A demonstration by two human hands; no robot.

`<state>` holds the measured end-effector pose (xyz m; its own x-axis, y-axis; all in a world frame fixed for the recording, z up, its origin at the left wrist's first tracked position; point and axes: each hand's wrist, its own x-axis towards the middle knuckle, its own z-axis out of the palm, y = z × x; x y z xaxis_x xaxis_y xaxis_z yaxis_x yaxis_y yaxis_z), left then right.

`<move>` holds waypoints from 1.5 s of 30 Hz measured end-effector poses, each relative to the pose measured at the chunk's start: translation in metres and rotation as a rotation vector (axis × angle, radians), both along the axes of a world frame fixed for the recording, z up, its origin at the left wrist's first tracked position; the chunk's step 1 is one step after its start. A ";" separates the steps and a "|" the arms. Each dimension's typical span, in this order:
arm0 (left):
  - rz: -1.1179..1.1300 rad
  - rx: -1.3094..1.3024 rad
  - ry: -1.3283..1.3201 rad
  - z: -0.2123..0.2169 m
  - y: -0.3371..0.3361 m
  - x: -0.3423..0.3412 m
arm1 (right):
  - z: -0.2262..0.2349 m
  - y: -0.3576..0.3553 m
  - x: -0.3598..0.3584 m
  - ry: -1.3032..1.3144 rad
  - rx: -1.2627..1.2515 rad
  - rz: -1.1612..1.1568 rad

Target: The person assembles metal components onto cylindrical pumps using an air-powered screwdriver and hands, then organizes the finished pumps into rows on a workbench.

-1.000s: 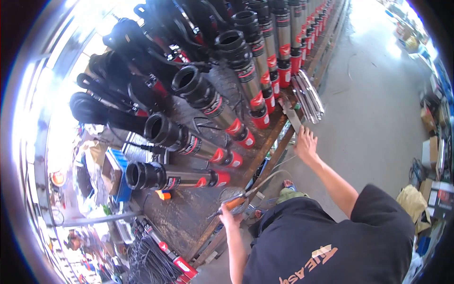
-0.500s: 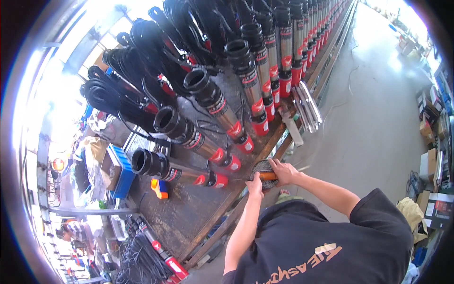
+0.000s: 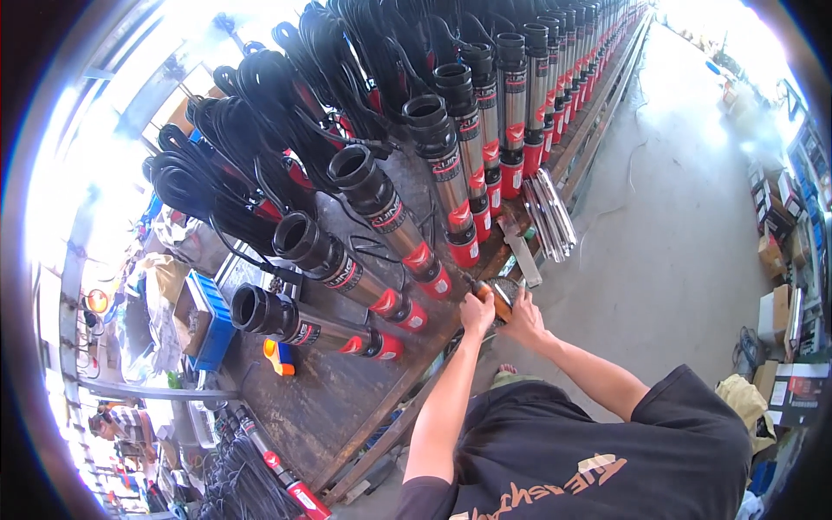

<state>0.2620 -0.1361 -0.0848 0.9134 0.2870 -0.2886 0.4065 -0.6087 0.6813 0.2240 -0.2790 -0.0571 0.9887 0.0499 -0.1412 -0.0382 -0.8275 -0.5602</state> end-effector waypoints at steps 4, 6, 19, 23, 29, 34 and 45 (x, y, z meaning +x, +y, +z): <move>-0.066 -0.127 -0.236 0.032 0.012 -0.055 | -0.007 0.011 0.029 0.019 0.008 -0.057; -0.075 -0.457 -0.319 0.130 0.016 -0.095 | -0.017 0.005 0.034 -0.015 0.002 -0.091; 0.057 0.032 -1.115 0.381 0.243 -0.104 | 0.084 0.098 -0.035 -0.523 0.149 0.236; 0.192 0.030 -1.235 0.373 0.249 -0.174 | 0.165 0.192 -0.076 -0.548 0.580 0.517; 0.555 -0.463 -1.475 0.318 0.301 -0.292 | 0.215 0.350 -0.018 -0.928 0.561 0.309; 0.204 -0.039 -1.391 0.354 0.273 -0.326 | 0.305 0.432 0.074 -1.257 0.502 -0.035; -0.576 -0.357 -1.202 0.359 0.239 -0.370 | 0.407 0.405 0.016 -1.168 0.812 0.286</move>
